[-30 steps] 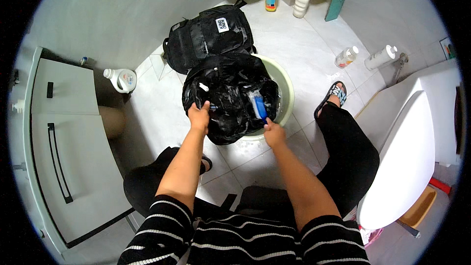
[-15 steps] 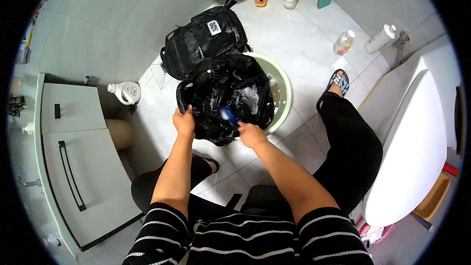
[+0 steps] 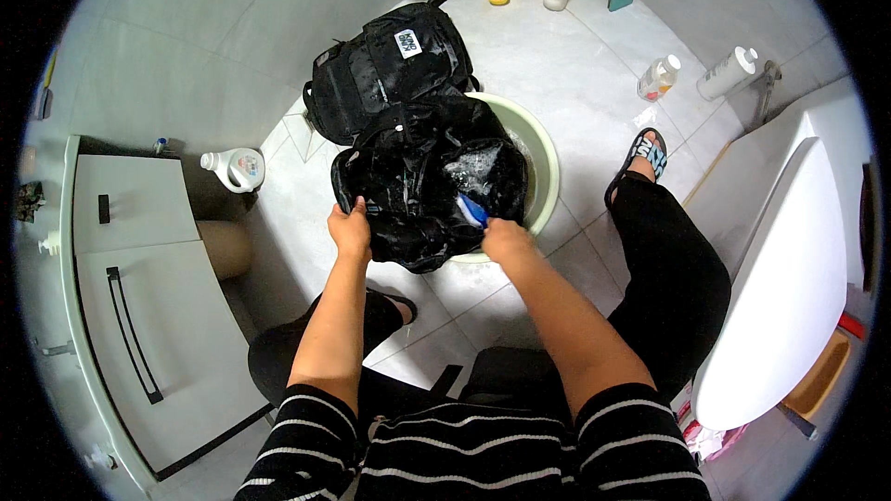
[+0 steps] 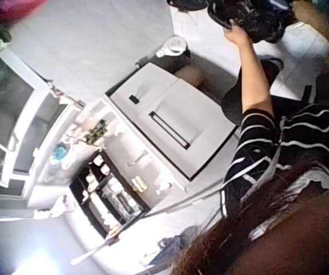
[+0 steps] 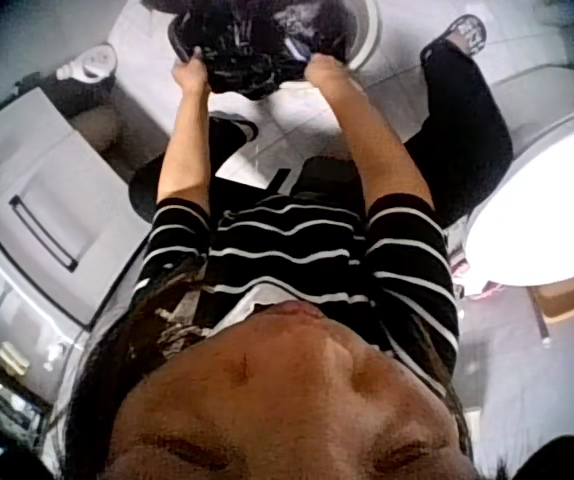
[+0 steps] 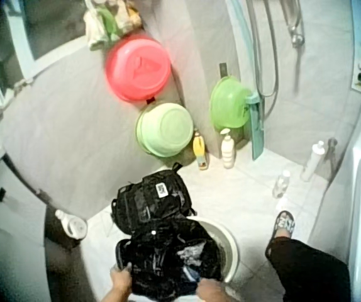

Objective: The person scrubs a black bag inside a bucket of soapy water using a blue brush, turning the bag over to reach different parts.

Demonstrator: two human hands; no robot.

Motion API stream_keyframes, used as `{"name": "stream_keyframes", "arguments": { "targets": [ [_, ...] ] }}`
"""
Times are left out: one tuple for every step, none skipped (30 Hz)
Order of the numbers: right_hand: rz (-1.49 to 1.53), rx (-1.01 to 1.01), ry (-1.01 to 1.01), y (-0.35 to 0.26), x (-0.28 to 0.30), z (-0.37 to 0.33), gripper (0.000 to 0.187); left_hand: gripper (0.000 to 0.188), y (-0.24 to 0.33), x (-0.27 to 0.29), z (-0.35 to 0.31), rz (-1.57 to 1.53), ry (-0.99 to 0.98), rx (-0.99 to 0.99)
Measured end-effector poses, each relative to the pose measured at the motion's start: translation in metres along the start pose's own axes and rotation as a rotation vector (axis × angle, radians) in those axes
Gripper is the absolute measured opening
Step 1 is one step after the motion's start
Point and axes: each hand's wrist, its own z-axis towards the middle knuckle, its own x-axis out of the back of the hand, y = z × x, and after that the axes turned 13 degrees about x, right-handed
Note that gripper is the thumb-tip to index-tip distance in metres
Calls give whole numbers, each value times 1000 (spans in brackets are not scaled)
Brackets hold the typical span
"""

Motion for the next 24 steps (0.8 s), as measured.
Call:
{"name": "stream_keyframes", "arguments": {
  "targets": [
    [16, -7, -12, -6, 0, 2, 27, 12, 2, -3, -2, 14, 21, -9],
    [89, 201, -13, -14, -18, 2, 28, 13, 3, -4, -3, 50, 20, -21],
    [8, 279, -117, -54, -12, -8, 30, 14, 2, 3, 0, 85, 40, -32],
    [110, 198, 6, -66, -19, -15, 31, 15, 1, 6, 0, 123, 50, -42],
    [113, 213, 20, -67, -14, -20, 31, 15, -2, 9, 2, 102, 32, -28],
    [116, 226, 42, -63, -5, -23, 31, 16, -4, 9, 7, 81, 7, -18],
    [58, 136, 3, -42, -7, -14, 34, 17, -5, 6, 9, 59, -23, -8],
    [-21, 11, -71, -6, -13, 6, 33, 17, -7, 1, 7, 102, -12, -15],
    [-110, -40, -47, -1, -1, 1, 32, 17, -10, 6, 8, 148, 22, -21],
    [-103, -70, 32, 8, 3, 3, 31, 17, -10, 2, 4, 192, 39, -29],
    [-104, -86, -2, 7, -1, 8, 31, 18, -9, -1, -2, 170, 62, -11],
    [-107, -101, -34, -4, -1, 10, 31, 18, -13, 2, 3, 143, 50, -2],
    [53, 4, -121, -26, 7, 1, 31, 18, -20, 3, 11, 112, 34, 9],
    [-2, 313, -81, -30, -16, 11, 32, 18, -27, 3, 19, 81, 18, 20],
    [92, 252, -40, -42, -16, 8, 33, 18, -24, 4, 19, 114, 35, 44],
    [189, 188, -4, -51, -14, 1, 34, 18, -22, 4, 16, 125, 39, 38],
    [121, 202, -51, -40, -5, -2, 34, 18, -19, 4, 14, 135, 43, 32],
    [9, 93, -75, -7, -12, 11, 33, 18, -13, -3, 13, 142, 33, 14],
    [-29, 20, -37, 11, -7, 16, 31, 19, -18, 1, 21, 256, 64, 49],
    [-61, -55, 1, 18, -2, 22, 29, 20, -27, 3, 26, 270, 97, -12],
    [-57, -62, 20, 6, 7, 22, 29, 19, -26, 4, 24, 290, 115, 2],
    [-54, -72, 37, -13, 17, 17, 28, 19, -24, 6, 21, 310, 131, 17],
    [36, 15, 63, -26, 17, 15, 30, 19, -18, 6, 15, 301, 124, 35],
    [43, 182, 71, -40, 15, 15, 33, 18, -12, 4, 8, 288, 117, 53]
  ]
}}
